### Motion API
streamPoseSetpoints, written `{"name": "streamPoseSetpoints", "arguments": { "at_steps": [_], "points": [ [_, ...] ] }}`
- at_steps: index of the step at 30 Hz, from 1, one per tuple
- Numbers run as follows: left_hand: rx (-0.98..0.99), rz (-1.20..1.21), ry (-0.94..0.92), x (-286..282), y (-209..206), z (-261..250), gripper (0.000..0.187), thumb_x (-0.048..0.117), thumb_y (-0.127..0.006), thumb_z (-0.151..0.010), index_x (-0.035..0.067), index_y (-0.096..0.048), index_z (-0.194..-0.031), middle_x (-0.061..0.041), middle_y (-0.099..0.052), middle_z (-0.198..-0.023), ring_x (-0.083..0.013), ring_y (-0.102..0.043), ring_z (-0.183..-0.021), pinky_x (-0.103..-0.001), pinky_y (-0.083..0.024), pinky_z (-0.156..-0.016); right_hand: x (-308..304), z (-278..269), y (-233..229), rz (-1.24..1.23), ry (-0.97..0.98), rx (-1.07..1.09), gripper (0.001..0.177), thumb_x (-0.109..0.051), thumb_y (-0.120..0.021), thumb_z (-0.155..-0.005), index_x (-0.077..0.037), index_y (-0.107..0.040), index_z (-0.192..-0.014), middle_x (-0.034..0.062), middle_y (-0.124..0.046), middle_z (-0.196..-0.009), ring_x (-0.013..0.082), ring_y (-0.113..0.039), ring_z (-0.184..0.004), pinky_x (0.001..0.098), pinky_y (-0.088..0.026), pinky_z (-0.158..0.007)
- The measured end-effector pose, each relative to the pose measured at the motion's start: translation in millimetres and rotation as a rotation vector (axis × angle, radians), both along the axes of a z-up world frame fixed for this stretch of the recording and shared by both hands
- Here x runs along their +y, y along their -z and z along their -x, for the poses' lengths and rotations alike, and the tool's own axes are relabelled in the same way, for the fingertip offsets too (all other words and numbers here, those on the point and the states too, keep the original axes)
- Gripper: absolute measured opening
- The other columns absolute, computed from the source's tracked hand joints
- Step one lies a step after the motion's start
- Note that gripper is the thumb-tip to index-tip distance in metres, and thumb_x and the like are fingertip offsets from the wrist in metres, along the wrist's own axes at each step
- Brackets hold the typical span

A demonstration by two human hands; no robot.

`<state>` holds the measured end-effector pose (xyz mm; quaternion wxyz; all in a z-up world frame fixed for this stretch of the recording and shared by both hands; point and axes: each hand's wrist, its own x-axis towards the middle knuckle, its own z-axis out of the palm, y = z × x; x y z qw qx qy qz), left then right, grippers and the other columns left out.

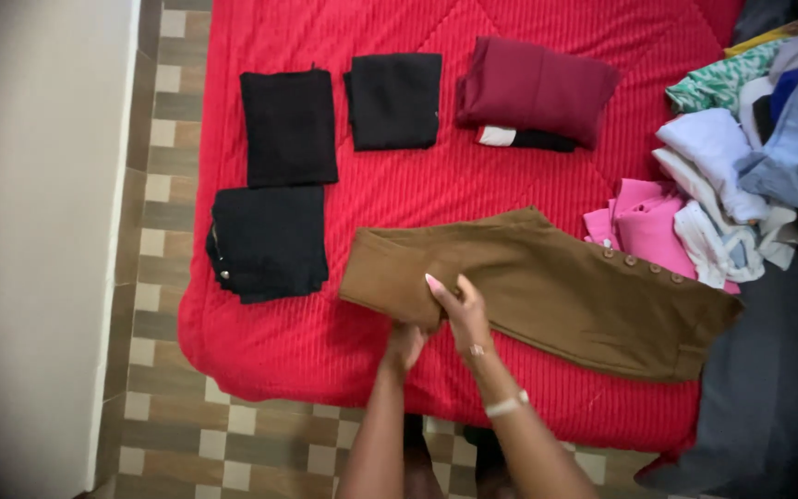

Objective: Folding various items of clothing including pants and a jacket on a bed.

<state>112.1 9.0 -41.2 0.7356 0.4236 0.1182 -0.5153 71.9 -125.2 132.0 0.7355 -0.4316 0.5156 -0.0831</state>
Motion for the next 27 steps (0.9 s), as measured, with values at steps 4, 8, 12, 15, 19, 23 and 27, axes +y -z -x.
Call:
{"name": "streamPoseSetpoints", "arguments": {
  "at_steps": [4,8,12,15,19,23,27],
  "points": [
    [-0.030,0.429,-0.196,-25,16,-54,0.065,0.050,-0.044,-0.107,0.010,-0.038,-0.157,-0.010,-0.044,-0.160,-0.0275,-0.047,-0.143,-0.045,-0.042,-0.118,-16,42,-13,0.105,0.092,-0.304,0.030,-0.020,-0.074,-0.092,-0.006,-0.068,-0.118,0.0066,-0.071,-0.114,0.0145,-0.065,-0.102,0.0310,-0.054,-0.092],
    [-0.133,0.556,-0.221,-55,19,-96,0.065,0.048,-0.042,-0.109,0.007,-0.038,-0.159,-0.013,-0.045,-0.160,-0.0298,-0.047,-0.144,-0.048,-0.039,-0.120,-57,74,-12,0.534,0.026,-0.359,0.037,-0.008,-0.060,-0.103,-0.005,-0.058,-0.140,0.0093,-0.061,-0.135,0.0207,-0.060,-0.123,0.0359,-0.050,-0.106],
    [-0.070,0.584,-0.271,-82,52,-113,0.064,0.046,-0.039,-0.110,0.005,-0.036,-0.159,-0.015,-0.043,-0.161,-0.0330,-0.046,-0.144,-0.051,-0.038,-0.121,-95,114,50,0.110,0.280,-0.431,0.044,-0.009,-0.064,-0.101,-0.002,-0.051,-0.142,0.0071,-0.065,-0.133,0.0181,-0.063,-0.119,0.0356,-0.052,-0.104],
    [0.169,0.448,-0.299,-83,80,-89,0.057,0.041,-0.040,-0.107,0.010,-0.040,-0.155,-0.012,-0.046,-0.158,-0.0324,-0.047,-0.142,-0.052,-0.038,-0.117,-118,151,83,0.065,0.336,0.212,0.060,-0.014,-0.066,-0.106,-0.011,-0.042,-0.161,0.0296,-0.069,-0.111,0.0395,-0.041,-0.081,0.0612,-0.028,-0.067],
    [0.341,0.307,-0.384,-81,109,-63,0.052,0.038,-0.040,-0.110,0.010,-0.047,-0.153,-0.008,-0.050,-0.157,-0.0299,-0.048,-0.141,-0.049,-0.039,-0.119,-138,205,133,0.146,0.456,-0.236,0.060,-0.013,-0.071,-0.098,0.001,-0.042,-0.149,0.0093,-0.067,-0.123,0.0189,-0.070,-0.101,0.0335,-0.062,-0.081],
    [0.347,0.230,-0.388,-78,115,-37,0.047,0.035,-0.043,-0.108,0.008,-0.054,-0.144,-0.010,-0.057,-0.149,-0.0303,-0.052,-0.136,-0.050,-0.043,-0.115,-149,262,157,0.175,0.486,-0.026,0.073,-0.018,-0.075,-0.098,-0.009,-0.039,-0.162,0.0082,-0.066,-0.119,0.0156,-0.064,-0.088,0.0272,-0.052,-0.061],
    [0.388,0.252,-0.363,-83,129,-8,0.044,0.034,-0.048,-0.110,0.008,-0.055,-0.144,-0.008,-0.059,-0.147,-0.0284,-0.053,-0.134,-0.048,-0.042,-0.116,-163,294,120,0.197,0.622,0.147,0.066,-0.019,-0.074,-0.096,-0.015,-0.041,-0.153,0.0061,-0.068,-0.118,0.0157,-0.068,-0.082,0.0277,-0.048,-0.047]
  ]
}}
